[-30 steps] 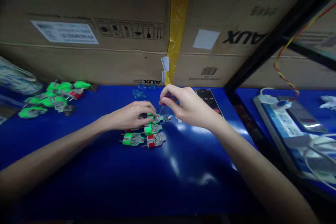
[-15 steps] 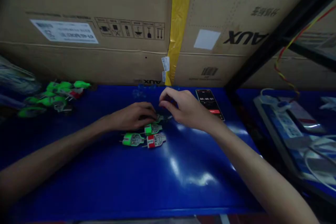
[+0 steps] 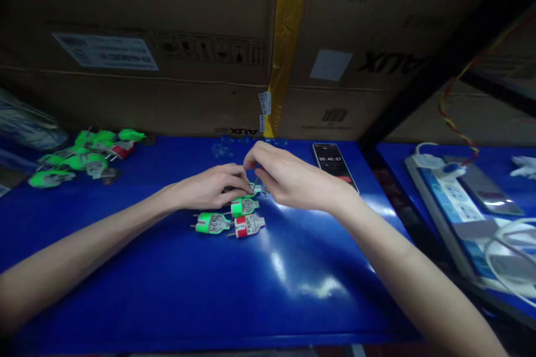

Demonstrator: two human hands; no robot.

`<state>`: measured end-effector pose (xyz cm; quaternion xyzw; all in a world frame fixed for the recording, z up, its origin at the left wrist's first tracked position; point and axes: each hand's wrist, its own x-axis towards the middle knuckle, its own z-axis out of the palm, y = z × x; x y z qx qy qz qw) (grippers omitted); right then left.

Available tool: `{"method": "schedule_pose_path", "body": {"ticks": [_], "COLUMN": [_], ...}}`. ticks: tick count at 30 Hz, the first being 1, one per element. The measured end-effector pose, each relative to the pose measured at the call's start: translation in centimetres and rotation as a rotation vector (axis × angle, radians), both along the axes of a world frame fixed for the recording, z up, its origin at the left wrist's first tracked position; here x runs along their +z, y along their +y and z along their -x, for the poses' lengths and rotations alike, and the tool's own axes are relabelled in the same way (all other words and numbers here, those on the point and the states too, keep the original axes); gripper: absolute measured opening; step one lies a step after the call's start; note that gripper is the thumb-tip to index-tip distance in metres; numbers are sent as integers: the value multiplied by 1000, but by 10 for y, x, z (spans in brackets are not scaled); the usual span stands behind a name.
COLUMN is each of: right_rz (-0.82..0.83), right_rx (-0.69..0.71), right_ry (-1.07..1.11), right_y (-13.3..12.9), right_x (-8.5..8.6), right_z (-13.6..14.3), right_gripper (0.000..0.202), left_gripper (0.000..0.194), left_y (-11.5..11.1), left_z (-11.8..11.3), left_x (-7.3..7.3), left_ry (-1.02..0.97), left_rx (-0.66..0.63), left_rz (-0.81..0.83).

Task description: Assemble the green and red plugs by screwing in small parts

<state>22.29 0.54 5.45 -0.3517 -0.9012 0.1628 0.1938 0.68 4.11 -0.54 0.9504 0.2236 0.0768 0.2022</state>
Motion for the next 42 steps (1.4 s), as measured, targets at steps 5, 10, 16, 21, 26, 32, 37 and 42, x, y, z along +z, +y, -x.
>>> {"method": "schedule_pose_path", "body": {"ticks": [5, 10, 16, 21, 26, 32, 37, 42], "right_rz": [-56, -35, -83, -47, -103, -72, -87, -47], "right_rx": [-129, 21, -176, -2, -206, -52, -169, -84], "right_ry": [-123, -93, -204, -122, -260, -161, -199, -175], "right_y": [1, 2, 0, 0, -2, -4, -3, -2], "right_x": [-2, 1, 0, 1, -1, -4, -3, -1], "right_z": [3, 4, 7, 1, -1, -1, -1, 1], "right_gripper": [16, 18, 20, 18, 19, 16, 17, 15], "left_gripper": [22, 23, 22, 22, 22, 22, 21, 22], "left_y": [0, -1, 0, 0, 1, 1, 1, 1], "left_z": [1, 0, 0, 1, 1, 1, 1, 1], "left_x": [-1, 1, 1, 0, -1, 0, -1, -1], "left_ry": [-2, 0, 2, -6, 3, -1, -1, -4], "left_rx": [-4, -7, -7, -10, -11, -16, -15, -14], "left_rz": [-1, 21, 10, -3, -12, -2, -8, 10]}}
